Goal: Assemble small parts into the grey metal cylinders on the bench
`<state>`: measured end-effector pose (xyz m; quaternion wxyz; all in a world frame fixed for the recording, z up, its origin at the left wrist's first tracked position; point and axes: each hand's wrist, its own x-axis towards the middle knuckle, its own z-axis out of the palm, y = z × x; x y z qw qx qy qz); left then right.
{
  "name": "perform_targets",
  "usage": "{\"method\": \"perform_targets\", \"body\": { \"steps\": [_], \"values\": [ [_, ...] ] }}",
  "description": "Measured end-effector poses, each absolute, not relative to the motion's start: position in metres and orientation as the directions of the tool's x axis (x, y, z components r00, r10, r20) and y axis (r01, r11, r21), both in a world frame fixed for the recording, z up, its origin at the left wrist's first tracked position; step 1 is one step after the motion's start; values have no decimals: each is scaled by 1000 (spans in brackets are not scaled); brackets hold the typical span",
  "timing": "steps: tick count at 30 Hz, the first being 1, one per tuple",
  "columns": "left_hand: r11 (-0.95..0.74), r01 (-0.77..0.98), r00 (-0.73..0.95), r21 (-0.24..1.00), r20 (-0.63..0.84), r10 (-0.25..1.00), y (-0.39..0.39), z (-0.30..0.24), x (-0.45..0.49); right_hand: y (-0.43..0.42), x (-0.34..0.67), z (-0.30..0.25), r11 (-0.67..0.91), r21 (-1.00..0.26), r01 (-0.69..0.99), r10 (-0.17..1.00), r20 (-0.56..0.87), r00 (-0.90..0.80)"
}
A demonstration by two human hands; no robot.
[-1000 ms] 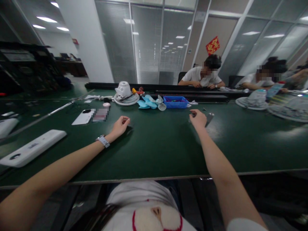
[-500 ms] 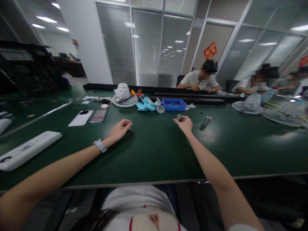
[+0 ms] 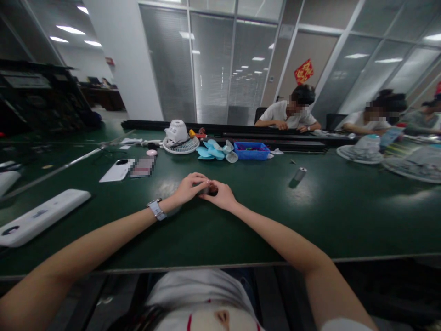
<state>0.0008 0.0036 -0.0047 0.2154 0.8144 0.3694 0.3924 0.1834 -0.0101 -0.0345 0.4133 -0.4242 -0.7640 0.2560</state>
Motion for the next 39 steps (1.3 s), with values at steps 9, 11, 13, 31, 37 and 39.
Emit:
{"method": "perform_targets", "body": {
  "steps": [9, 11, 13, 31, 37, 39],
  "values": [
    [-595, 543, 305, 593, 521, 797, 3, 2, -3, -15, 182, -30, 499, -753, 429, 865, 400, -304],
    [-606, 544, 286, 580, 551, 784, 1, 6, -2, -14, 182, -30, 498, -751, 433, 865, 399, -303],
    [-620, 537, 260, 572, 587, 767, 1, 9, -2, -14, 183, -31, 493, -753, 436, 868, 395, -301],
    [-432, 622, 248, 653, 359, 900, 33, -24, -54, 32, 276, -29, 283, -739, 612, 837, 502, 219],
    [-277, 552, -2, 786, 334, 943, 35, -30, -53, 49, 387, -30, -233, -666, 709, 668, 420, 614],
    [-275, 554, -2, 786, 331, 944, 34, -31, -53, 48, 401, -31, -327, -666, 670, 662, 344, 666]
  ]
}}
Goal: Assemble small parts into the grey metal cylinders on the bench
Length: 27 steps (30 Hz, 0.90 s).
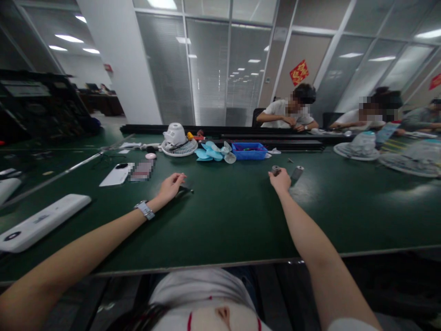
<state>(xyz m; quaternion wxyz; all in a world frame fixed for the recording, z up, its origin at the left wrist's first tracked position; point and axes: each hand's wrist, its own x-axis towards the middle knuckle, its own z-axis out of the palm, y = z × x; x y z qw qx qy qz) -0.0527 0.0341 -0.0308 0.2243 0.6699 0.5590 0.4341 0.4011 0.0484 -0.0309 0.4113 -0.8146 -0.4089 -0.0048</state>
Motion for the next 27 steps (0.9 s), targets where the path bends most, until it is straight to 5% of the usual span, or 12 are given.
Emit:
{"method": "perform_targets", "body": {
  "steps": [3, 6, 9, 12, 15, 22, 27],
  "values": [
    [-285, 557, 13, 780, 335, 942, 32, -30, -52, 45, 392, -28, -384, -678, 626, 605, 327, 726],
    [-293, 550, 17, 782, 340, 940, 32, -30, -52, 34, 346, -18, -265, -599, 755, 519, 572, 636],
    [-285, 551, 4, 784, 339, 941, 33, -30, -52, 13, 274, -10, 151, -376, 914, 654, 732, 193],
    [-288, 553, 6, 782, 342, 940, 32, -30, -52, -8, 204, -10, 606, -270, 748, 731, 561, -389],
    [-302, 554, 16, 775, 353, 935, 30, -28, -51, -18, 163, -18, 745, -319, 586, 666, 387, -637],
    [-300, 569, 28, 766, 347, 938, 24, -23, -48, -15, 166, -25, 690, -415, 593, 724, 394, -566],
    [-300, 553, 32, 777, 341, 940, 26, -25, -50, -1, 224, -8, 563, -289, 774, 758, 555, -343]
  ]
}}
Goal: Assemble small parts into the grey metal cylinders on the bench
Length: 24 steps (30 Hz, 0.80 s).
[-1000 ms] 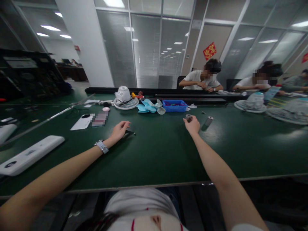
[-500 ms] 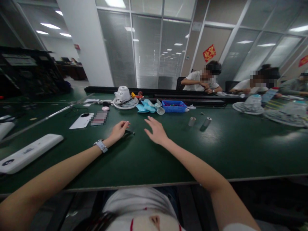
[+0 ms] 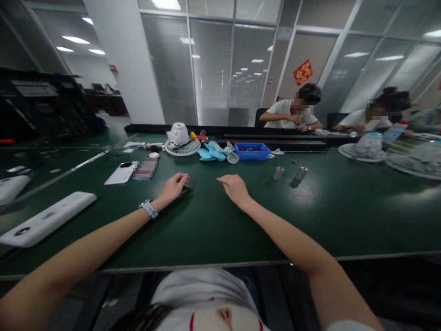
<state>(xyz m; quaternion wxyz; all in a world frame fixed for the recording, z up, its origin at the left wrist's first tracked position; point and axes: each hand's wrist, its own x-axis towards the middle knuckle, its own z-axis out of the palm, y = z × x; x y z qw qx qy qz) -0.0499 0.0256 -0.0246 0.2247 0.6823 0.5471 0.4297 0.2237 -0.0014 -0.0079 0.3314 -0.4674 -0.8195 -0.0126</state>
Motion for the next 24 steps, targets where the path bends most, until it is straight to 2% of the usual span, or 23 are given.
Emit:
{"method": "perform_targets", "body": {
  "steps": [2, 4, 6, 8, 11, 16, 21, 24],
  "values": [
    [-303, 557, 32, 773, 345, 938, 27, -26, -51, 11, 265, 2, 400, -224, 889, 753, 633, -179],
    [-304, 563, 31, 768, 348, 937, 28, -28, -51, 23, 309, 9, 170, -212, 963, 738, 675, 18],
    [-304, 566, 33, 766, 348, 937, 29, -29, -51, 32, 345, 10, -33, -226, 974, 722, 669, 179],
    [-301, 568, 33, 766, 344, 938, 29, -28, -51, 36, 368, 7, -146, -237, 961, 729, 631, 266],
    [-293, 567, 28, 770, 338, 941, 27, -27, -51, 38, 379, 0, -199, -252, 947, 743, 591, 313],
    [-297, 558, 34, 775, 337, 941, 26, -25, -51, 39, 380, 2, -207, -241, 948, 668, 673, 317],
    [-296, 558, 27, 776, 339, 940, 27, -27, -50, 42, 386, 0, -254, -288, 923, 689, 617, 382],
    [-292, 559, 21, 776, 339, 941, 28, -27, -50, 41, 387, -2, -239, -305, 922, 665, 640, 385]
  ]
}}
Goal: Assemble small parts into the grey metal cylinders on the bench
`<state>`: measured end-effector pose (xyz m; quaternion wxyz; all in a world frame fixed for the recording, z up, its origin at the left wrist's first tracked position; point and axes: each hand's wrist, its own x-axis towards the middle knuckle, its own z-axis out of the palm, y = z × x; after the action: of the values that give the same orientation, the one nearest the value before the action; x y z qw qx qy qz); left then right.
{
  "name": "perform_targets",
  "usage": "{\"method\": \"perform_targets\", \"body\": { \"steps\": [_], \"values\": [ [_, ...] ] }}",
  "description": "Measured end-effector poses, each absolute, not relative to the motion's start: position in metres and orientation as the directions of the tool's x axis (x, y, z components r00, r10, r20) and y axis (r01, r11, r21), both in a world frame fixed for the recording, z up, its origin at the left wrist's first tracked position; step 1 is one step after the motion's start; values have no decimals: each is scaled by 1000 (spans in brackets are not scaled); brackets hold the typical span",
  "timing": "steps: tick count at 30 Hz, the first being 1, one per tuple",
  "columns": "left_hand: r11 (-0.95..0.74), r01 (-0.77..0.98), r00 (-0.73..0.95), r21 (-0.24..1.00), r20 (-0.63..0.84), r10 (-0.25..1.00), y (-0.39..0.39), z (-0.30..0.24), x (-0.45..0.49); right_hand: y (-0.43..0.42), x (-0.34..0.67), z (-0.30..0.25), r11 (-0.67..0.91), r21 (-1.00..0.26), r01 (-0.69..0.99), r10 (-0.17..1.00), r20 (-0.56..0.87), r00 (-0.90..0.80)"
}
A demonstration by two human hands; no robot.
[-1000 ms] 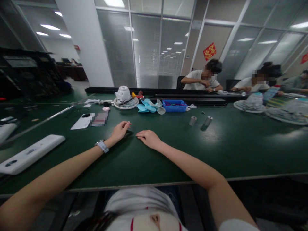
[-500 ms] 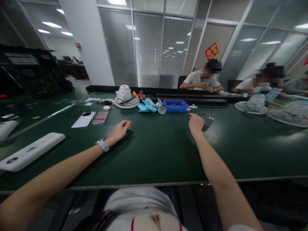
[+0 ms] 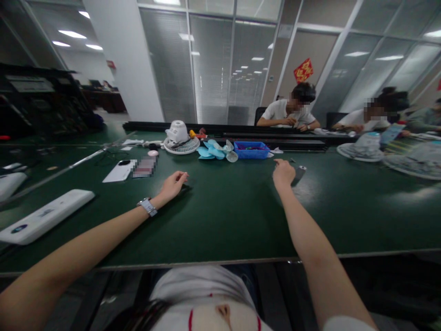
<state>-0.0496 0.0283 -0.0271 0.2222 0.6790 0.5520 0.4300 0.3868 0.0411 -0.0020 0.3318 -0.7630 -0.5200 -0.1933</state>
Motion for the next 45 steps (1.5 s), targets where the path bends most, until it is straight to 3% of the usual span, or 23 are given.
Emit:
{"method": "perform_targets", "body": {
  "steps": [8, 17, 22, 26, 29, 45],
  "values": [
    [-298, 555, 27, 777, 341, 940, 26, -26, -50, 43, 393, -2, -209, -414, 886, 622, 643, 447],
    [-316, 560, 38, 766, 358, 933, 28, -29, -51, 41, 400, -6, -196, -384, 902, 680, 610, 407],
    [-298, 552, 35, 779, 336, 941, 26, -26, -51, 45, 400, -20, -130, -430, 893, 624, 664, 410],
    [-296, 564, 36, 771, 335, 941, 26, -25, -49, 54, 404, -35, -276, -613, 740, 634, 462, 620],
    [-288, 569, 30, 770, 331, 943, 25, -25, -49, 59, 407, -40, -360, -644, 676, 670, 325, 667],
    [-300, 554, 44, 777, 333, 942, 25, -25, -50, 59, 408, -40, -331, -681, 653, 652, 335, 680]
  ]
}}
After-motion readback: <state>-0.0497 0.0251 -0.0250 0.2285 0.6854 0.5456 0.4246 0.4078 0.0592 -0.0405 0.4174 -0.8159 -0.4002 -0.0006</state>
